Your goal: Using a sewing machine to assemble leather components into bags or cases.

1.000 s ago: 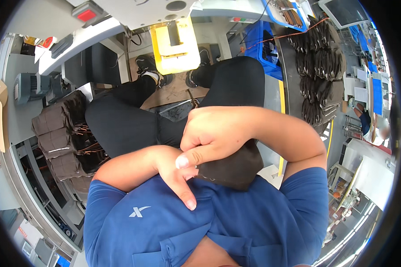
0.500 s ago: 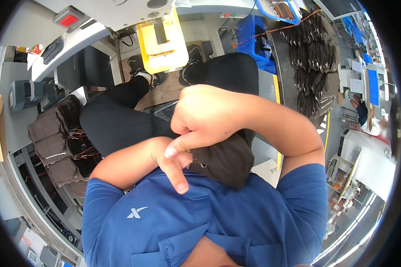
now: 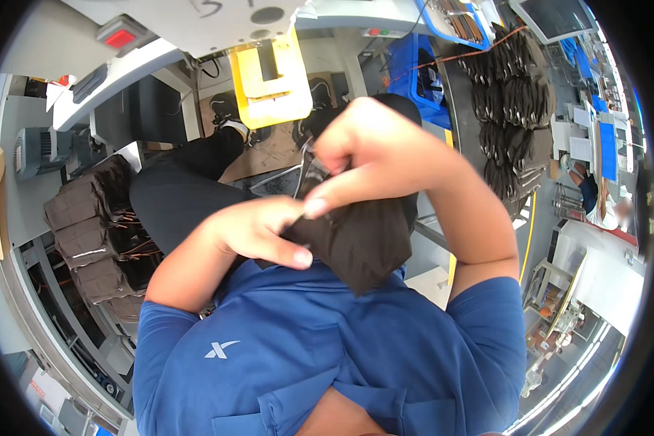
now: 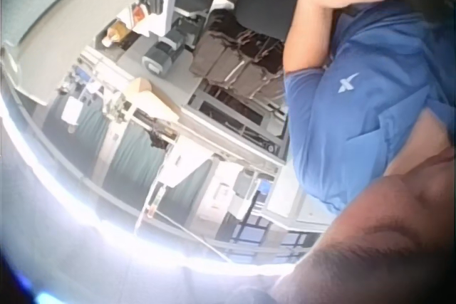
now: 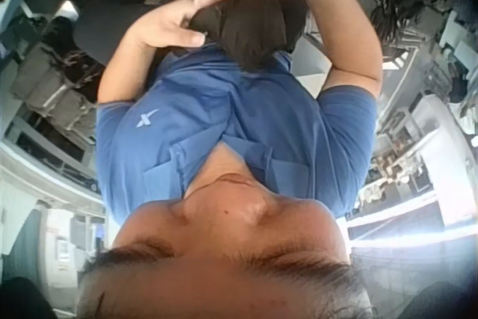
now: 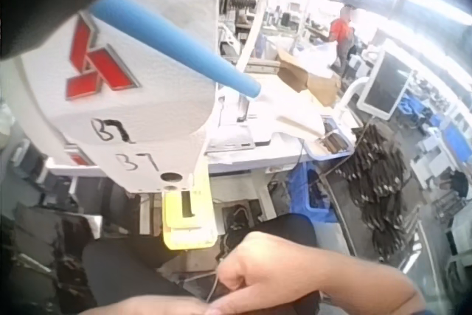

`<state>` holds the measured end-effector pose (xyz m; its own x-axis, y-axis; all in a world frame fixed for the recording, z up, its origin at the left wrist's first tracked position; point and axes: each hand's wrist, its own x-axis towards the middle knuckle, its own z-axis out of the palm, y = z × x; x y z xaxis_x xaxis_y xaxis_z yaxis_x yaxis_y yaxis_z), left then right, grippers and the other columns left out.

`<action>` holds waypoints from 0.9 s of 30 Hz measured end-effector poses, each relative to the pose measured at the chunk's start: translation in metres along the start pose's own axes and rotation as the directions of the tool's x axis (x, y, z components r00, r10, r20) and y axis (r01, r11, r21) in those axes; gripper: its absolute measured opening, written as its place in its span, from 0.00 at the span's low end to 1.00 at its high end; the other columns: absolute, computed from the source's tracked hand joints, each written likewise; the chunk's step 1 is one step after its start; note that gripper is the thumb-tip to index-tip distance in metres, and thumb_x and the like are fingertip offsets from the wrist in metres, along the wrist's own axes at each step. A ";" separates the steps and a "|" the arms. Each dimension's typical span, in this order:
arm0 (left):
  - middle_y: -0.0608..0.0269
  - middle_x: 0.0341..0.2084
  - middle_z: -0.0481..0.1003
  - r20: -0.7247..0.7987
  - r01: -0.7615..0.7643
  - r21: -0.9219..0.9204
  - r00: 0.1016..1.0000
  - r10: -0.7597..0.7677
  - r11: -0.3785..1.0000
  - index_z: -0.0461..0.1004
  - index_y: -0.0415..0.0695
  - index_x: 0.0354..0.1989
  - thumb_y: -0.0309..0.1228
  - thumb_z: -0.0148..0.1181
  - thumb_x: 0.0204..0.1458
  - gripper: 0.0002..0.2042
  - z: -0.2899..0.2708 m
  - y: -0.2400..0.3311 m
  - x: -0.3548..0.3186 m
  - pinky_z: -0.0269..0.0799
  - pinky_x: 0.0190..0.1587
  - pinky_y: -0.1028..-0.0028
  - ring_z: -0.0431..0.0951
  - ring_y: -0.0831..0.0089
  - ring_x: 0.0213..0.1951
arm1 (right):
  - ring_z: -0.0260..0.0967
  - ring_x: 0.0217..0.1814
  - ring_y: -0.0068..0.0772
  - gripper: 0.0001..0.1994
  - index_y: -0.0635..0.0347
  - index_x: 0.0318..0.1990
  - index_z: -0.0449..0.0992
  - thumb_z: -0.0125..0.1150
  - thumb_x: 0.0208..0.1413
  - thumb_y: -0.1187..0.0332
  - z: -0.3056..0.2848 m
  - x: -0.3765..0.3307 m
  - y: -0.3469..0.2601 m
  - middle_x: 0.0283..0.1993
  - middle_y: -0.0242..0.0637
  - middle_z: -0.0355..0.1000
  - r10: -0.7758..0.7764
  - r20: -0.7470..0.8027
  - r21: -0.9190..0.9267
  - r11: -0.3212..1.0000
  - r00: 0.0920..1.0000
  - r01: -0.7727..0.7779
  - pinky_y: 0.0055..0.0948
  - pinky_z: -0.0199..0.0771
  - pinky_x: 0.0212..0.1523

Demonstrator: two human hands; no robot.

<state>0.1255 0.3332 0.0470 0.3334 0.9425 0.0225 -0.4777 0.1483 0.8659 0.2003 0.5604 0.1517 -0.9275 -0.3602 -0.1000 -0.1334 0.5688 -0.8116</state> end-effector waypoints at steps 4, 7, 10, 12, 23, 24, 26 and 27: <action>0.63 0.35 0.80 -0.371 -0.003 0.337 0.919 0.136 0.941 0.78 0.36 0.45 0.35 0.74 0.49 0.19 -0.002 0.049 -0.027 0.74 0.44 0.74 0.76 0.79 0.38 | 0.62 0.22 0.39 0.27 0.63 0.26 0.72 0.85 0.32 0.53 -0.010 -0.021 0.001 0.22 0.39 0.67 0.008 -0.061 0.055 0.998 0.998 -0.005 0.32 0.62 0.24; 0.66 0.21 0.74 -0.477 0.051 0.552 0.838 0.265 0.832 0.74 0.40 0.28 0.36 0.79 0.43 0.17 0.012 0.067 -0.025 0.68 0.31 0.74 0.72 0.79 0.26 | 0.63 0.23 0.42 0.29 0.68 0.30 0.75 0.84 0.34 0.51 0.002 -0.021 -0.012 0.24 0.47 0.68 0.064 -0.061 0.029 0.998 0.996 -0.062 0.35 0.67 0.28; 0.64 0.14 0.65 -0.485 0.113 0.709 0.795 0.365 0.696 0.67 0.44 0.18 0.36 0.81 0.37 0.22 0.020 0.074 -0.024 0.60 0.25 0.70 0.65 0.71 0.19 | 0.63 0.23 0.45 0.27 0.68 0.29 0.73 0.83 0.35 0.54 0.018 -0.020 -0.017 0.23 0.48 0.68 0.092 -0.082 0.099 0.991 0.992 -0.084 0.37 0.67 0.27; 0.63 0.15 0.65 -0.480 0.126 0.792 0.733 0.481 0.598 0.68 0.44 0.18 0.37 0.81 0.34 0.21 0.023 0.077 -0.027 0.60 0.25 0.69 0.64 0.67 0.18 | 0.63 0.23 0.46 0.25 0.67 0.29 0.74 0.82 0.37 0.56 0.022 -0.020 -0.021 0.23 0.48 0.68 0.109 -0.092 0.109 0.989 0.990 -0.099 0.37 0.67 0.27; 0.62 0.24 0.77 -0.450 0.059 0.701 0.809 0.377 0.710 0.78 0.39 0.30 0.28 0.71 0.44 0.09 0.034 0.082 -0.022 0.67 0.30 0.69 0.74 0.67 0.27 | 0.69 0.27 0.49 0.20 0.65 0.33 0.76 0.79 0.42 0.60 0.032 -0.014 -0.019 0.25 0.46 0.70 -0.017 -0.145 0.182 0.982 0.989 0.044 0.39 0.68 0.29; 0.62 0.24 0.77 -0.453 0.062 0.702 0.808 0.378 0.709 0.78 0.39 0.30 0.28 0.71 0.44 0.09 0.034 0.082 -0.021 0.67 0.30 0.69 0.74 0.67 0.27 | 0.69 0.27 0.50 0.19 0.65 0.33 0.76 0.78 0.42 0.61 0.033 -0.014 -0.020 0.24 0.45 0.70 -0.005 -0.159 0.189 0.981 0.987 0.036 0.39 0.68 0.28; 0.61 0.23 0.76 -0.426 0.066 0.753 0.807 0.408 0.655 0.77 0.38 0.29 0.27 0.71 0.46 0.08 0.032 0.081 -0.019 0.66 0.29 0.69 0.73 0.67 0.25 | 0.69 0.27 0.50 0.18 0.65 0.33 0.76 0.78 0.42 0.61 0.032 -0.013 -0.024 0.24 0.45 0.70 0.003 -0.171 0.195 0.980 0.985 0.031 0.39 0.68 0.28; 0.61 0.21 0.74 -0.410 0.045 0.784 0.787 0.462 0.619 0.76 0.38 0.29 0.27 0.70 0.48 0.08 0.030 0.078 -0.019 0.65 0.26 0.69 0.71 0.66 0.23 | 0.69 0.26 0.51 0.18 0.65 0.33 0.76 0.77 0.43 0.62 0.027 -0.013 -0.029 0.23 0.45 0.70 0.079 -0.111 0.206 0.977 0.991 -0.055 0.39 0.68 0.28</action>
<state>0.1067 0.3176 0.1293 -0.2914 0.9327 0.2125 0.3566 -0.1002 0.9289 0.2258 0.5289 0.1613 -0.9682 -0.2297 -0.0989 -0.0077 0.4227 -0.9062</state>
